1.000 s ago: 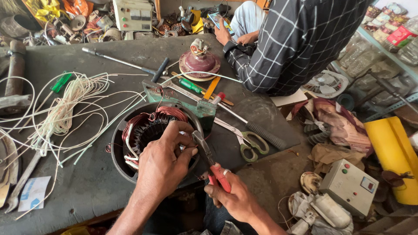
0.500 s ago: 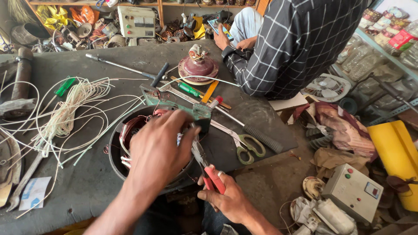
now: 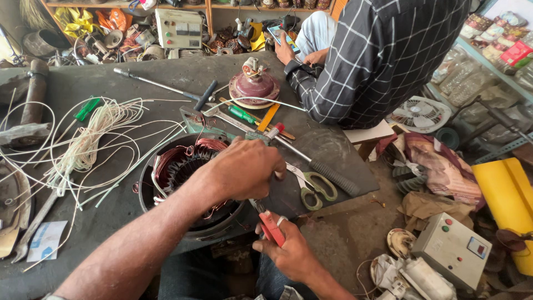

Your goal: The person repairs an electrical motor stator by stripping copper wire ends, inserting them into slots, and securing them with white insulating tape. They use pliers, a knife, and tape to manipulate the wires and components on a cluttered workbench.

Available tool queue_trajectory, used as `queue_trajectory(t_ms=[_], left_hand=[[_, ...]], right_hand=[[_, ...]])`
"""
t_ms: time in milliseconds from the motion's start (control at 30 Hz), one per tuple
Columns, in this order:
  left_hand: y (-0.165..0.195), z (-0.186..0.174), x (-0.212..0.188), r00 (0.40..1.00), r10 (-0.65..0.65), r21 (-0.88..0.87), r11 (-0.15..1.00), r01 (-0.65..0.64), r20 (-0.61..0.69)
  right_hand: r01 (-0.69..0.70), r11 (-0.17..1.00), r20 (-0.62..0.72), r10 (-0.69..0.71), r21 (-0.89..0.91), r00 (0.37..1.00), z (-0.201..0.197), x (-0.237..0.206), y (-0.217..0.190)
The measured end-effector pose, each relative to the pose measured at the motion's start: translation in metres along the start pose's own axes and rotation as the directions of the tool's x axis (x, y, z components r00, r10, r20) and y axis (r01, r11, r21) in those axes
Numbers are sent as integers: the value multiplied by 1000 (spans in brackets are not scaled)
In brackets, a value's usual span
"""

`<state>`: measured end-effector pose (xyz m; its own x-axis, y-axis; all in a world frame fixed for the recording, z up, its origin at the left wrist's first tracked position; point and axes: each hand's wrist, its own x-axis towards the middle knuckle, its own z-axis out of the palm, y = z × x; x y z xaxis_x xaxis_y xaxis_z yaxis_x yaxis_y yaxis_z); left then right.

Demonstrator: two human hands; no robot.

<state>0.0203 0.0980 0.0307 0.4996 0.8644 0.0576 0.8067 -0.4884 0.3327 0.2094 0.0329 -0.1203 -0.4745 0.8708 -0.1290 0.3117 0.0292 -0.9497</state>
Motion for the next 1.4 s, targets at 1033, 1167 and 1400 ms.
queue_trajectory(t_ms=[1033, 1167, 1400], left_hand=[[12, -4, -23, 910, -368, -694, 707, 140, -192], [22, 2, -35, 863, -129, -448, 886, -120, -488], [23, 11, -58, 777, 212, -7, 963, -268, -593]], right_hand=[[406, -111, 202, -961, -907, 188, -93, 9, -137], [543, -43, 228, -933, -838, 278, -100, 25, -118], [458, 882, 36, -457, -110, 889, -90, 17, -99]])
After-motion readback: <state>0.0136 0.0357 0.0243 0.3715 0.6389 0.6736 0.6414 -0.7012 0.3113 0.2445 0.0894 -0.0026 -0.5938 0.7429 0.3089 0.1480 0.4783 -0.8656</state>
